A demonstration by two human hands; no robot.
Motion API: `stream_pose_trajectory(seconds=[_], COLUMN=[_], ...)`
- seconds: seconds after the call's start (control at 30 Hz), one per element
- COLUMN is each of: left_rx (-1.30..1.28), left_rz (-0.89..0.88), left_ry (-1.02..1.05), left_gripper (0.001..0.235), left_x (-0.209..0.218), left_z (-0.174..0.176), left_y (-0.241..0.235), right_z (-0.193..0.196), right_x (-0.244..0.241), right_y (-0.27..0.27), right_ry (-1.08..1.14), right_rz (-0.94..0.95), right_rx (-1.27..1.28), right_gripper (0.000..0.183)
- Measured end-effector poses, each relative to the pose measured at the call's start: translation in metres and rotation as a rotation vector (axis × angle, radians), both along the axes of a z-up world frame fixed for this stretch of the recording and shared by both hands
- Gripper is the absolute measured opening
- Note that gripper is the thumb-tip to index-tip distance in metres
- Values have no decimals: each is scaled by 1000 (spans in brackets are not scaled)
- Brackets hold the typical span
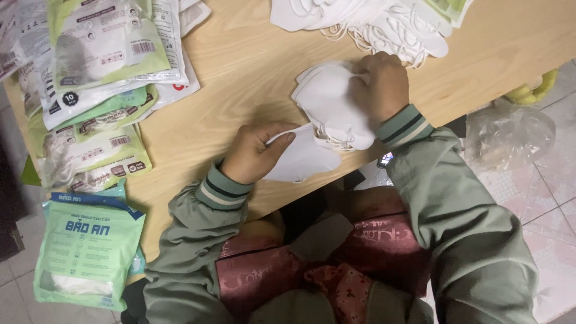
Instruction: Folding and stacking white face masks on a wooden table.
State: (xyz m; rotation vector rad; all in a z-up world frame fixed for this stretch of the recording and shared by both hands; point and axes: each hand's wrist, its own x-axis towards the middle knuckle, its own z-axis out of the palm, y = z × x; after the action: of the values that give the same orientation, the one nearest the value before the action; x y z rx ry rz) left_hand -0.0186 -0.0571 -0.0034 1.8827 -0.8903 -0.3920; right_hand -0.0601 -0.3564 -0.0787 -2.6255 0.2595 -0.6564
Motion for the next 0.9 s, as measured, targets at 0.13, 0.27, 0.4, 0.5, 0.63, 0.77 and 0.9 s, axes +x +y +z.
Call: stream_pose_trajectory(seconds=[0.13,0.27,0.4,0.5,0.63,0.77,0.9], left_rx=[-30,-49,-176,-243,-343,-335,-233], left_rz=[14,88,62,95,134,125,152], left_ry=[-4,-66,-189,-262,-396,-402,-287], left_gripper=[19,20,17,7,9,10,15], left_x=[0,-2,-4,-5,-6,-10,-7], left_z=[-4,-3,2,5,3,11,-11], left_y=[-1,-4,-7,-10,-11,-11,-2], right_z=[8,43,52,64,64,61,61], right_x=[-4,-11,-13,-17,-13,-18,-19], right_y=[2,14,23,40,62,71,71], right_ry=[11,-104,-138,-110,-90,11,37], right_rz=[59,170,399,437,493,575,584], right_rx=[34,257,793,866,890,999,1027], right_gripper=[15,15,19,19,13,11,11])
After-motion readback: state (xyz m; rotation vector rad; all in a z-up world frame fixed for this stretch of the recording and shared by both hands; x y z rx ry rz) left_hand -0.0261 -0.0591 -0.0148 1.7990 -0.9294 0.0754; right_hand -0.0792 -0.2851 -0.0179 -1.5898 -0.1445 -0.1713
